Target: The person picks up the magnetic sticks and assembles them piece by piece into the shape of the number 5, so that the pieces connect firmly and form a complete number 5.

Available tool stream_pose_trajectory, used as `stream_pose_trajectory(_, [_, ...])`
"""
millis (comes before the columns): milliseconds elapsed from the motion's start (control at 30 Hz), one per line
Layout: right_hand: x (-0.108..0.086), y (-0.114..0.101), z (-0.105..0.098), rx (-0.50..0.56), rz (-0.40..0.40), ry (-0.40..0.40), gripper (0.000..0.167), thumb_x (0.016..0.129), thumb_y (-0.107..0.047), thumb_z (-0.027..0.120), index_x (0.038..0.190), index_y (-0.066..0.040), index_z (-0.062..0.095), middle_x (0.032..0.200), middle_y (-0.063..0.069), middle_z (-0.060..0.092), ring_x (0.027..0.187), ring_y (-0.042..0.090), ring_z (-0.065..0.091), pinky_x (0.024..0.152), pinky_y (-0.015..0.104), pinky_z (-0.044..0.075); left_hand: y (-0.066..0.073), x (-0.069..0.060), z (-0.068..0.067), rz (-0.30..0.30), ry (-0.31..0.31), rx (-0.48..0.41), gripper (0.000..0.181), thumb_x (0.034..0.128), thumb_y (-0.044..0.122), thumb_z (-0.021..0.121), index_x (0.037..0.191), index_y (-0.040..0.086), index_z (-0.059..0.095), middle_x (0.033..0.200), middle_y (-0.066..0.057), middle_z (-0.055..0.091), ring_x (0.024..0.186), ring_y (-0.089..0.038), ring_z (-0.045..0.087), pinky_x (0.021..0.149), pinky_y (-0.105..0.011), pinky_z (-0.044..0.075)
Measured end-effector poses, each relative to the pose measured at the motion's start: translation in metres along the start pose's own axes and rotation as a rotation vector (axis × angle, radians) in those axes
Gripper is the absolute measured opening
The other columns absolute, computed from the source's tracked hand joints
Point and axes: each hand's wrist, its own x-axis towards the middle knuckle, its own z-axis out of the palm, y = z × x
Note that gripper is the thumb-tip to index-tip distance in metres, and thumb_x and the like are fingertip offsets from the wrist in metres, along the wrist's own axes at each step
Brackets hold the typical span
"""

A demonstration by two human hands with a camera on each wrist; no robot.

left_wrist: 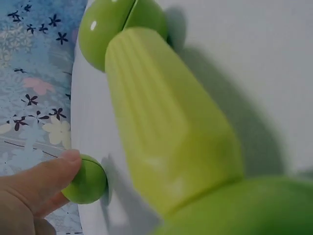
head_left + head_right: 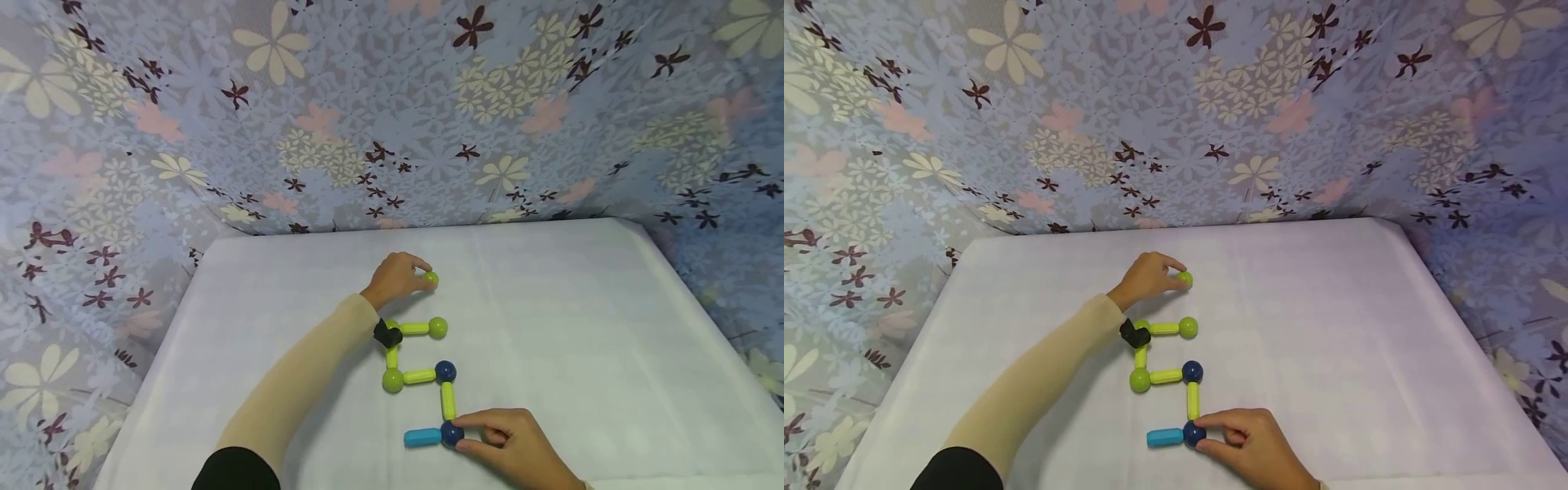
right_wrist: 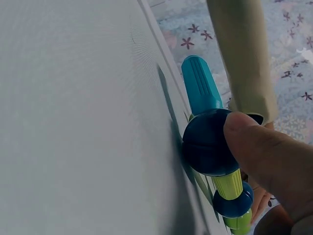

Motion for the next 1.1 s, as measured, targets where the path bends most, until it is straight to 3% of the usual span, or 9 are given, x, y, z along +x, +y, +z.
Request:
stream_pose_trajectory(100, [0.001,0.000,0.003,-0.016,-0.010,0.013,0.023,0.085,-0.032,0.084,0.108,-0.029,0.080,0.058,-0.017,0.032,0.053,-0.005,0.031,0.048,0.017,0.035,-0.002,-0.007,-0.007,0.057,0.012,-0.053,0.035,0.0876,0.040,0.083,0.117,0.022,0.079,0.097,0.000,0.069,0.081,-0.012,0.055,0.068,-0.027,0.044])
stream_pose_trajectory(233, [0.001,0.000,0.006,-0.026,-0.027,0.011,0.024,0.085,-0.032,0.084,0.108,-0.029,0.080,0.058,-0.016,0.032,0.052,-0.006,0.030,0.049,0.018,0.037,-0.007,-0.029,-0.025,0.117,0.030,-0.173,0.036,0.0862,0.042,0.083,0.115,0.021,0.080,0.062,0.003,0.041,0.058,-0.012,0.034,0.056,-0.027,0.032])
stream_pose_trajectory(333, [0.001,-0.001,0.007,-0.022,-0.018,0.006,0.023,0.086,-0.032,0.084,0.109,-0.028,0.080,0.058,-0.016,0.032,0.053,-0.006,0.031,0.049,0.018,0.038,-0.016,-0.059,-0.038,0.145,0.031,-0.254,0.037,0.0849,0.044,0.084,0.115,0.023,0.080,0.056,0.005,0.026,0.052,-0.012,0.023,0.051,-0.027,0.026])
stream_pose_trajectory(467, [-0.002,-0.001,0.004,-0.026,0.002,0.023,0.023,0.085,-0.031,0.084,0.108,-0.028,0.080,0.059,-0.017,0.032,0.054,-0.005,0.031,0.049,0.018,0.036,-0.030,-0.111,-0.043,0.152,0.013,-0.357,0.038,0.0840,0.042,0.085,0.117,0.024,0.079,0.054,0.005,0.024,0.050,-0.013,0.020,0.047,-0.027,0.024])
stream_pose_trajectory(567, [-0.002,-0.001,0.002,-0.037,-0.011,0.038,0.024,0.084,-0.029,0.085,0.108,-0.028,0.080,0.059,-0.016,0.031,0.054,-0.005,0.030,0.048,0.019,0.036,-0.045,-0.152,-0.030,0.133,-0.018,-0.496,0.037,0.0851,0.035,0.085,0.118,0.020,0.079,0.054,0.005,0.027,0.050,-0.011,0.022,0.046,-0.025,0.024])
stream_pose_trajectory(700, [0.000,-0.001,0.002,-0.047,-0.046,0.040,0.026,0.083,-0.028,0.085,0.108,-0.028,0.080,0.059,-0.016,0.030,0.053,-0.005,0.029,0.048,0.019,0.037,-0.062,-0.205,0.004,0.089,-0.065,-0.684,0.034,0.0872,0.024,0.084,0.119,0.013,0.078,0.052,0.006,0.031,0.047,-0.008,0.025,0.046,-0.022,0.027])
stream_pose_trajectory(800, [0.000,-0.001,0.003,-0.052,-0.057,0.038,0.026,0.083,-0.027,0.086,0.108,-0.027,0.080,0.058,-0.016,0.030,0.053,-0.005,0.029,0.048,0.018,0.037,-0.068,-0.233,0.025,0.065,-0.092,-0.739,0.034,0.0870,0.021,0.084,0.119,0.011,0.078,0.050,0.007,0.031,0.045,-0.006,0.023,0.045,-0.020,0.027])
stream_pose_trajectory(900, [0.001,-0.001,0.003,-0.062,-0.052,0.043,0.026,0.082,-0.027,0.086,0.107,-0.028,0.080,0.056,-0.016,0.031,0.052,-0.006,0.029,0.047,0.018,0.037,-0.065,-0.244,0.035,0.060,-0.122,-0.704,0.033,0.0857,0.025,0.085,0.116,0.014,0.079,0.051,0.008,0.029,0.046,-0.005,0.021,0.046,-0.020,0.026])
stream_pose_trajectory(1100, [-0.002,-0.005,0.007,-0.063,-0.018,0.046,0.024,0.084,-0.028,0.085,0.107,-0.029,0.080,0.058,-0.017,0.029,0.053,-0.005,0.029,0.050,0.021,0.040,-0.053,-0.246,0.043,0.081,-0.170,-0.555,0.032,0.0832,0.039,0.086,0.111,0.024,0.081,0.051,0.010,0.028,0.047,-0.003,0.021,0.047,-0.021,0.024])
